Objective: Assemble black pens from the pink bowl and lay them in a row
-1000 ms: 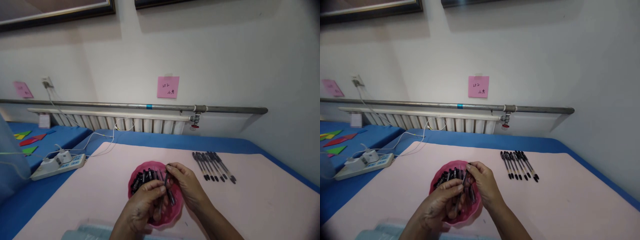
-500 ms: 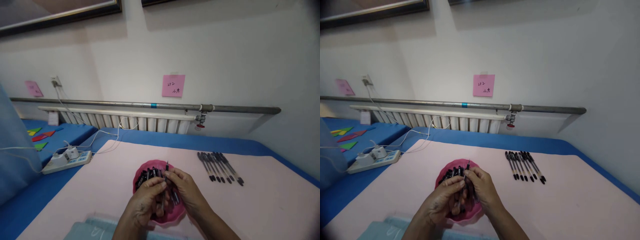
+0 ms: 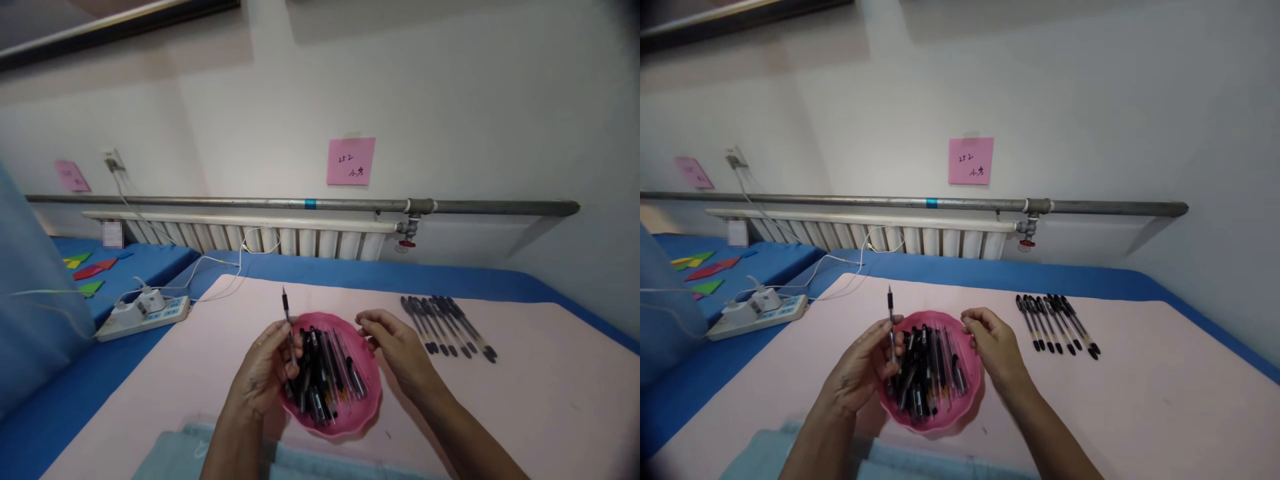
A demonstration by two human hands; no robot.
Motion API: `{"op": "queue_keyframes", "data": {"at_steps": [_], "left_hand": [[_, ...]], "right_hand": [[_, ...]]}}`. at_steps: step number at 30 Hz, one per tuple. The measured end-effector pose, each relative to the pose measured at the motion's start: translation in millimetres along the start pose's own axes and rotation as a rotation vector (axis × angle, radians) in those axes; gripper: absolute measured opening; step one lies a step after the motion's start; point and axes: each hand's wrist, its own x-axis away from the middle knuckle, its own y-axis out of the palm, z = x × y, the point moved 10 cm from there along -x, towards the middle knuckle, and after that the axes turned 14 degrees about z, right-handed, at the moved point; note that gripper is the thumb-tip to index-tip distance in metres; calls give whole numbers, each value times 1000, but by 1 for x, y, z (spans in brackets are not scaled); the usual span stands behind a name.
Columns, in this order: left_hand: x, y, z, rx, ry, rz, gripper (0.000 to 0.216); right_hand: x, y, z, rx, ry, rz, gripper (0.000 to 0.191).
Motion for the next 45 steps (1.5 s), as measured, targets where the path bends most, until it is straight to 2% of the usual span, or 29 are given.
{"op": "queue_keyframes", "data": {"at_steps": [2,5,9,12,15,20,23,26,32,41,43,45], "left_hand": [[1,-7,14,77,62,55,25],[0,-30,35,187,174,220,19],[-1,-59,45,247,254,439,16],[-4,-63,38,287,216,490,16],[-5,-59,32,303,201,489,17],[-4,-48,30,296,205,446,15],[-4,-46,29,286,211,440,16],[-5,-45,28,284,218,427,18],[-10,-46,22,244,220,422,27],[-5,-40,23,196,230,418,24],[-5,-36,25,165,257,385,24],[-4,-26,26,108,278,297,25]], "right_hand": [[2,2,-2,14,-8,-6,13],[7,8,-11,103,-95,-47,12],[32,38,-27,311,-409,-253,17],[67,67,-31,423,-701,-468,25],[87,86,-26,520,-841,-584,26],[64,98,-29,720,-855,-425,25],[56,115,-22,924,-913,-435,21],[54,126,-13,1010,-931,-446,21],[51,129,-4,1042,-927,-435,23],[53,132,-9,979,-910,-424,23],[54,130,-12,953,-914,-420,22],[50,124,-19,876,-877,-389,23]]}}
